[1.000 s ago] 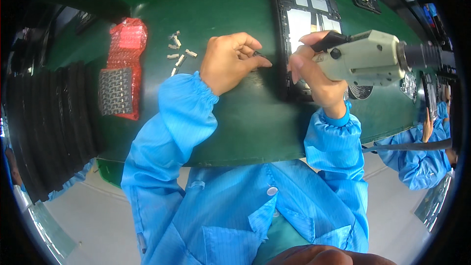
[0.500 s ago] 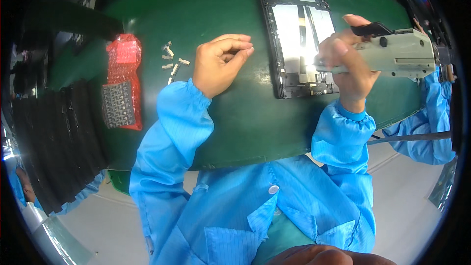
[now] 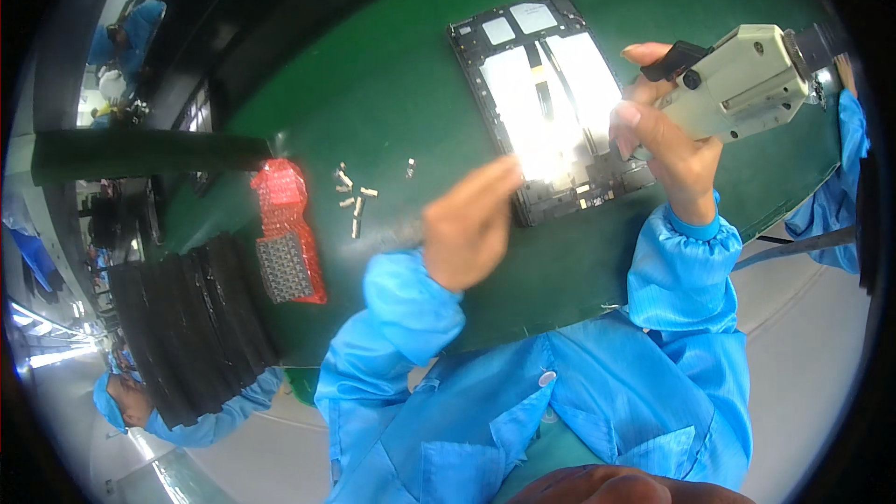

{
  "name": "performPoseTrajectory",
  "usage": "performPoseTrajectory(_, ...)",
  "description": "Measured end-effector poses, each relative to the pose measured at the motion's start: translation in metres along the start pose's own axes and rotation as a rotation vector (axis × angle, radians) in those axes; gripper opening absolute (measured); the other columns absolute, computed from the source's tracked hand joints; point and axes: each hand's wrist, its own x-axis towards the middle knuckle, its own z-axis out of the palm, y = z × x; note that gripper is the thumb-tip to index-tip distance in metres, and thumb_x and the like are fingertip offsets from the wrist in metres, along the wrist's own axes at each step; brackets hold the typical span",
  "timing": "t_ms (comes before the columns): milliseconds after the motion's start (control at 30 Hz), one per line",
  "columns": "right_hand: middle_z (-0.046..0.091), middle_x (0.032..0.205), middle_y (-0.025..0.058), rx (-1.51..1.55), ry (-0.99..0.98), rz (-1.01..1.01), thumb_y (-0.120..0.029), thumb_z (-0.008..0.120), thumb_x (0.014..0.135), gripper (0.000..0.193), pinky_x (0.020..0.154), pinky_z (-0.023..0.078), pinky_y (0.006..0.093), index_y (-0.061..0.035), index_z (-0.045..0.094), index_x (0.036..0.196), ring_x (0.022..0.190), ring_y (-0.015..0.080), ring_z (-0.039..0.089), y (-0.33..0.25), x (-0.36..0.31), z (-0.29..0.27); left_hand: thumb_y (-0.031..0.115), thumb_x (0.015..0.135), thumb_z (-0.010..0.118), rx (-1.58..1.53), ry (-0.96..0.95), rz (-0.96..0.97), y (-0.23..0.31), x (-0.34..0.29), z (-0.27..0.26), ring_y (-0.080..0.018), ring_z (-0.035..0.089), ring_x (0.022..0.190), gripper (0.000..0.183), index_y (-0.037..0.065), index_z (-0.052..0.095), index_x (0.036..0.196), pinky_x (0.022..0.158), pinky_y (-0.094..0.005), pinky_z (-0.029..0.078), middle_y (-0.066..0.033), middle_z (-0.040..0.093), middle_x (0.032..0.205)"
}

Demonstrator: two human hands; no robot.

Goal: The person separates small metal brackets from strips by hand, positions them onto tablet frames, and secures them with screws using an electric screwdriver.

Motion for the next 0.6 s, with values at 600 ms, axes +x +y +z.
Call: performPoseTrajectory(600,0.053,0.065,0.0013,0.069,-0.214,0.126,0.004,0.063,0.075,0.038,0.047,0.042,0.0216,0.002,0.05,0.111,0.054,0.0074,0.051,0.018,-0.005,-0.007,0.022,0.078,0.064,0.751,-0.015,0.078,-0.137,0.16,-0.04,-0.0346,0.054,0.105,0.035,-0.002,0.059,0.104,0.091,-0.0389,0.043,-0.0213,0.057,0.111)
